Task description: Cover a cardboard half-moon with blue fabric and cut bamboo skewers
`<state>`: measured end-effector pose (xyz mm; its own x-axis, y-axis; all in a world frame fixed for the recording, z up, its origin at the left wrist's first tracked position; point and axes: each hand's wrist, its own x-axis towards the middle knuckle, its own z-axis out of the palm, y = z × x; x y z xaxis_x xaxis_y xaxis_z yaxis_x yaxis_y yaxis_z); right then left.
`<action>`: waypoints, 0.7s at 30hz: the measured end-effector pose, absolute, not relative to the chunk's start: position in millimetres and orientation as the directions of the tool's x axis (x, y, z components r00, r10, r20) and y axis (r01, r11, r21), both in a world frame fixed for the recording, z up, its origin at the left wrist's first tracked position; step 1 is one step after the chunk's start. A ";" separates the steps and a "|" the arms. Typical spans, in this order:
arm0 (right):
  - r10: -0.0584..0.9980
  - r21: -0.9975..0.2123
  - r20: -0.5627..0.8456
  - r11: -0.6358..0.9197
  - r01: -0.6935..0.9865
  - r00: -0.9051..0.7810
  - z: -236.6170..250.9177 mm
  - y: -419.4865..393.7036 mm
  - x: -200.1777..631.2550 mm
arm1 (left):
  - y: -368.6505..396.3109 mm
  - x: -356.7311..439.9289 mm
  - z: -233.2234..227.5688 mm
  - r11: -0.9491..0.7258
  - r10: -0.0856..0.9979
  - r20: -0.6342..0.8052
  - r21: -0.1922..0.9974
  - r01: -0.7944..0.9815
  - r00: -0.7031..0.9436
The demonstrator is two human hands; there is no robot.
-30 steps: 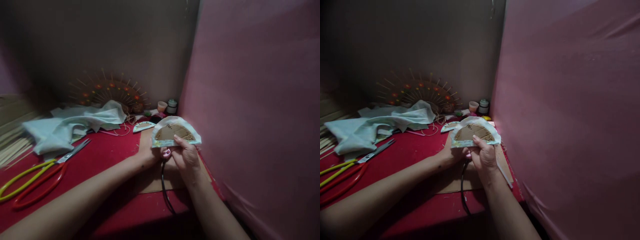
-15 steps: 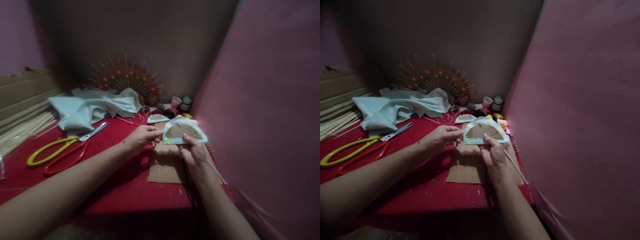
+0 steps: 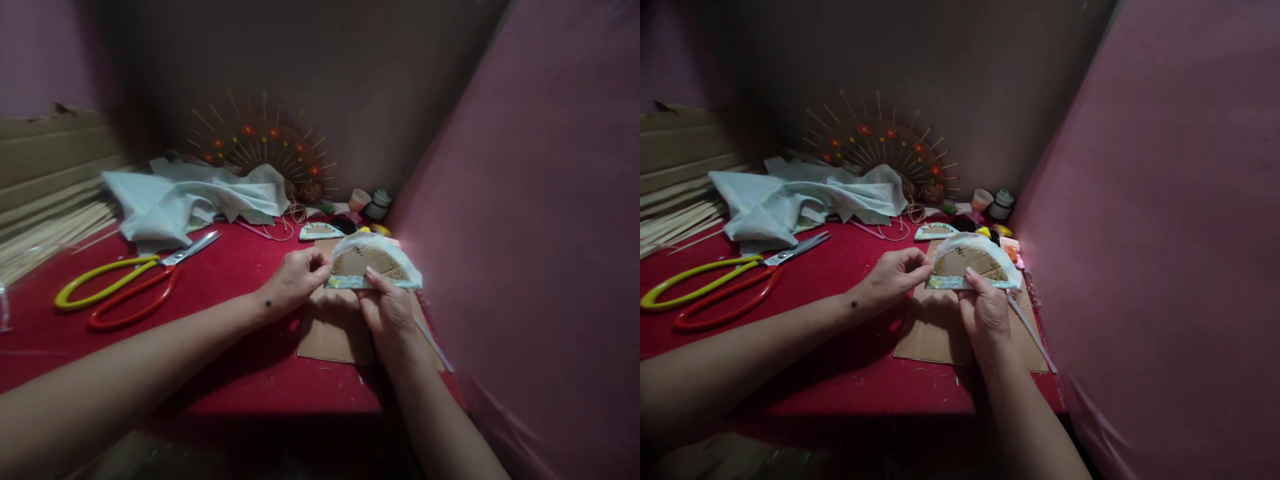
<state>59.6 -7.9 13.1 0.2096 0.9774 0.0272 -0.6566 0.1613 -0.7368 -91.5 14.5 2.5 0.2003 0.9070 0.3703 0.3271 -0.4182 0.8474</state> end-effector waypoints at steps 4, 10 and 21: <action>0.983 -0.749 -0.021 0.106 -0.654 0.183 10.6 -6.3 63.3 | 12.4 -92.9 2.9 -0.580 0.815 0.498 0.681 0.447 0.297; 0.981 -0.715 -0.066 0.080 -0.694 0.181 9.4 -3.7 68.2 | 16.5 -97.3 3.1 -0.778 0.627 0.601 0.450 0.439 0.496; 0.987 -0.699 -0.073 0.052 -0.713 0.144 12.5 -6.2 67.9 | 15.5 -101.2 11.5 -0.296 0.895 0.291 0.954 -0.038 0.337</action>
<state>67.9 -6.2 12.5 0.1438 0.9869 -0.0733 -0.7130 0.0520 -0.6993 -101.2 15.5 11.5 0.3368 0.8955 0.2911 -0.0377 -0.2960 0.9544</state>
